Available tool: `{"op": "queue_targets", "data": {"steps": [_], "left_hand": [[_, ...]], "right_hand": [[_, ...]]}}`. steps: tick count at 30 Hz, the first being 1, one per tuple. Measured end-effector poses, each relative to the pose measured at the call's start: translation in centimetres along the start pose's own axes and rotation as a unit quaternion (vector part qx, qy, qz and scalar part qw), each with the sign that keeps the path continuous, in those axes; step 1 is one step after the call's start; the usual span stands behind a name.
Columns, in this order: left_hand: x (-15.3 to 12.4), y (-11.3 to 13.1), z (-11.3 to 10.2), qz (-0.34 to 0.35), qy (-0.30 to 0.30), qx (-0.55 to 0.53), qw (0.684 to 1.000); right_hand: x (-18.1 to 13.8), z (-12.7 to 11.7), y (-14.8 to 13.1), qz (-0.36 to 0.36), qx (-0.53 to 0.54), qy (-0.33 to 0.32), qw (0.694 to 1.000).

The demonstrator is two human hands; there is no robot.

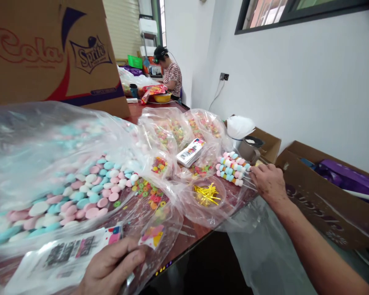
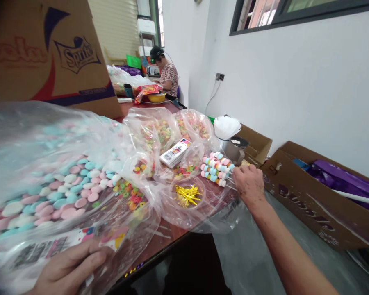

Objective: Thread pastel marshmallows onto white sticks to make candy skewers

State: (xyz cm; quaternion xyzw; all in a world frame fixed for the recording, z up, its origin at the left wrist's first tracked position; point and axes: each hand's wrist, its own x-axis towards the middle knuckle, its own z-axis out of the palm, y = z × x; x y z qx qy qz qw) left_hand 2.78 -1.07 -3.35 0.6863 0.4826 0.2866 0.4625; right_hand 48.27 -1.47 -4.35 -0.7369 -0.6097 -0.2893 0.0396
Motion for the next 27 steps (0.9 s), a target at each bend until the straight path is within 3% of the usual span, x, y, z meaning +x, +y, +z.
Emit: {"op": "queue_targets", "data": {"steps": [4,7,10,13,16,20,27], "left_hand": [[0.0,0.0,-0.2,0.007,-0.036,-0.031,0.999],[-0.2,-0.2,-0.4,0.005,-0.035,-0.073,0.997],[-0.5,-0.3,-0.6,-0.002,-0.031,-0.102,0.994],[-0.6,-0.1,-0.8,-0.011,-0.027,-0.114,0.993],[-0.5,0.1,-0.7,-0.03,-0.03,-0.133,0.99],[-0.4,0.0,-0.6,-0.043,-0.042,-0.134,0.989],[-0.5,-0.4,-0.7,-0.078,-0.081,-0.212,0.971]], "right_hand": [[-0.2,1.0,0.8,-0.057,0.066,0.031,0.996],[-0.1,0.7,1.5,-0.032,0.11,0.085,0.99],[-0.3,-1.7,1.1,-0.02,0.202,0.107,0.973],[-0.7,-5.5,-1.2,-0.023,0.338,0.098,0.936],[-0.9,-8.7,-4.4,-0.133,0.43,0.088,0.889],[-0.3,-10.8,-7.7,-0.241,0.475,0.07,0.843],[0.8,-10.4,-8.9,-0.322,0.433,0.083,0.838]]}}
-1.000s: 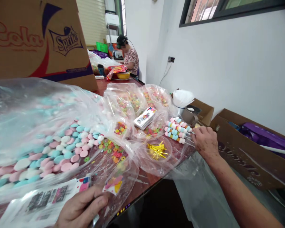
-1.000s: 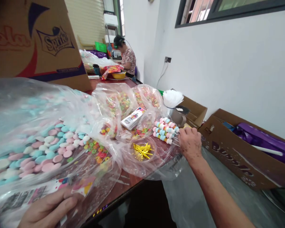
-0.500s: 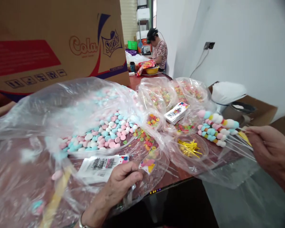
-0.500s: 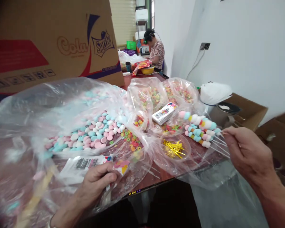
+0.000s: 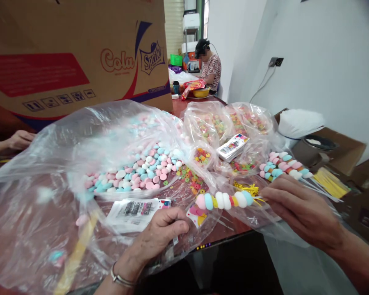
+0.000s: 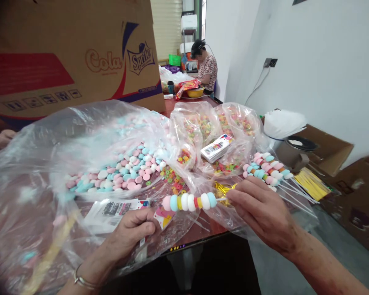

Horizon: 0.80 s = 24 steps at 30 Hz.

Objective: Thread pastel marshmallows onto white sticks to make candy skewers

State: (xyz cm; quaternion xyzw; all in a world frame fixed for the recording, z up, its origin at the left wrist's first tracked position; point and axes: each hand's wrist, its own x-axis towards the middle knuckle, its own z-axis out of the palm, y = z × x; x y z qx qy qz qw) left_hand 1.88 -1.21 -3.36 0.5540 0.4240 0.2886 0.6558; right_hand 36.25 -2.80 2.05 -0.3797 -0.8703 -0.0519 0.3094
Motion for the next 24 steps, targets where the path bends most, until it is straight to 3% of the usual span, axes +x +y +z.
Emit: {"op": "queue_targets", "data": {"steps": [9,19,24], "left_hand": [[0.4,-0.1,-0.1,-0.034,-0.013,-0.078,0.996],[0.5,2.0,0.1,-0.052,-0.123,0.034,0.99],[0.8,2.1,0.2,-0.042,-0.111,0.028,0.993]], "right_hand": [[-0.7,-0.5,-0.1,-0.014,0.005,-0.023,1.0],[2.0,-0.1,0.8,-0.005,0.107,-0.076,0.991],[2.7,0.3,0.6,-0.016,0.117,-0.091,0.989]]}}
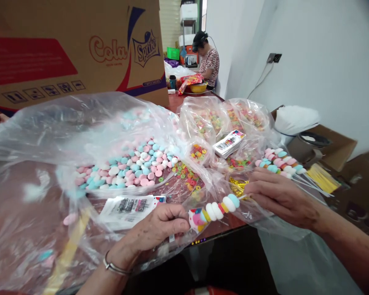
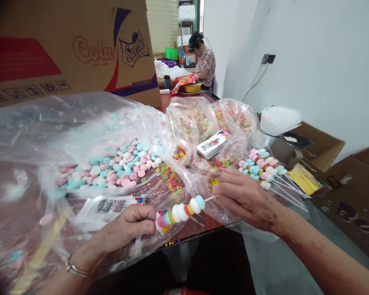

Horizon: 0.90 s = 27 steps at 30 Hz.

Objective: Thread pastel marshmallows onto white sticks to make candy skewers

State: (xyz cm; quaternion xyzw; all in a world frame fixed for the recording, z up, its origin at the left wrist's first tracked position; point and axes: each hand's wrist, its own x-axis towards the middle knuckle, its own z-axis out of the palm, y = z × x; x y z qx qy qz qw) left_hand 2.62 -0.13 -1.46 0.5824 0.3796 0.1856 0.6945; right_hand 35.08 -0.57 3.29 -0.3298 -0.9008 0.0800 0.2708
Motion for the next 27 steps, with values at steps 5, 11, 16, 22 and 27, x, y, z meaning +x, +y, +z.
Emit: {"op": "queue_targets", "data": {"steps": [5,11,16,22,27], "left_hand": [[0.2,0.3,0.1,-0.033,-0.009,-0.003,0.999],[0.1,1.9,1.1,-0.054,-0.072,0.05,0.995],[0.0,2.0,1.2,-0.035,-0.051,0.037,0.997],[0.1,1.5,1.5,-0.059,-0.08,0.035,0.994],[0.1,2.9,2.3,-0.037,-0.138,0.163,0.976]], "right_hand": [[0.7,0.3,-0.4,-0.02,0.011,0.011,1.0],[1.2,0.6,0.2,-0.023,0.047,0.004,0.999],[1.5,-0.1,0.6,-0.041,0.039,-0.004,0.998],[1.8,0.4,0.2,0.002,0.064,-0.064,0.996],[2.2,0.1,0.1,0.023,0.048,-0.083,0.995]]}}
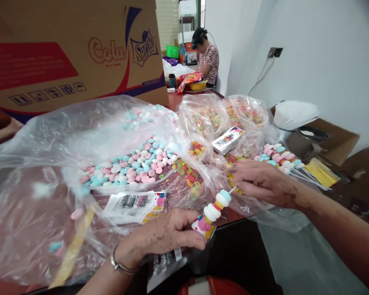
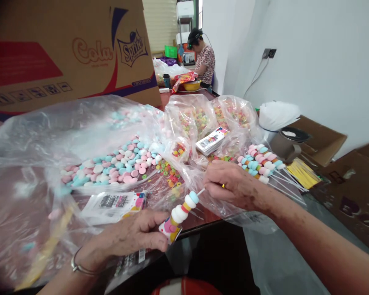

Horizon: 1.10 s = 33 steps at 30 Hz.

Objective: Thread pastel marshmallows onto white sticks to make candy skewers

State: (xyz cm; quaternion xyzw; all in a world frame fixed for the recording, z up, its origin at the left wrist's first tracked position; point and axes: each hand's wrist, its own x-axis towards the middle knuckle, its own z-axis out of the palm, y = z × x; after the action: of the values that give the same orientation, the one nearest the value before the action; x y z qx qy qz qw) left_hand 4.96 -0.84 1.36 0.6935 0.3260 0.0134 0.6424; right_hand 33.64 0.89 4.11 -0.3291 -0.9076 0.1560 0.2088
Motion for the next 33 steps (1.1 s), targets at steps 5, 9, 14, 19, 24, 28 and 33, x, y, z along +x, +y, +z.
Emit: {"op": "queue_targets", "data": {"steps": [5,9,14,19,24,28,33], "left_hand": [[-0.1,0.9,0.5,0.005,0.063,0.04,0.997],[0.2,0.2,1.4,0.001,0.109,-0.087,0.99],[0.4,-1.1,2.4,0.022,0.146,-0.18,0.973],[0.7,-1.2,3.8,0.045,0.173,-0.258,0.949],[0.5,-1.5,5.9,0.03,0.228,-0.302,0.925],[-0.2,-2.1,7.0,-0.009,0.215,-0.285,0.934],[-0.2,-1.6,7.1,-0.047,0.197,-0.23,0.952]], "right_hand": [[0.4,-0.5,-1.2,-0.005,-0.006,-0.035,0.999],[0.6,-0.8,-1.5,-0.001,-0.026,-0.015,1.0],[1.7,-0.2,-1.8,-0.032,-0.017,-0.039,0.999],[3.0,1.6,-2.4,-0.072,-0.012,-0.059,0.996],[2.6,1.7,-2.4,-0.07,-0.008,-0.09,0.993],[2.2,1.8,-3.0,-0.048,0.026,-0.114,0.992],[2.2,3.2,-3.3,-0.044,0.036,-0.157,0.986]]}}
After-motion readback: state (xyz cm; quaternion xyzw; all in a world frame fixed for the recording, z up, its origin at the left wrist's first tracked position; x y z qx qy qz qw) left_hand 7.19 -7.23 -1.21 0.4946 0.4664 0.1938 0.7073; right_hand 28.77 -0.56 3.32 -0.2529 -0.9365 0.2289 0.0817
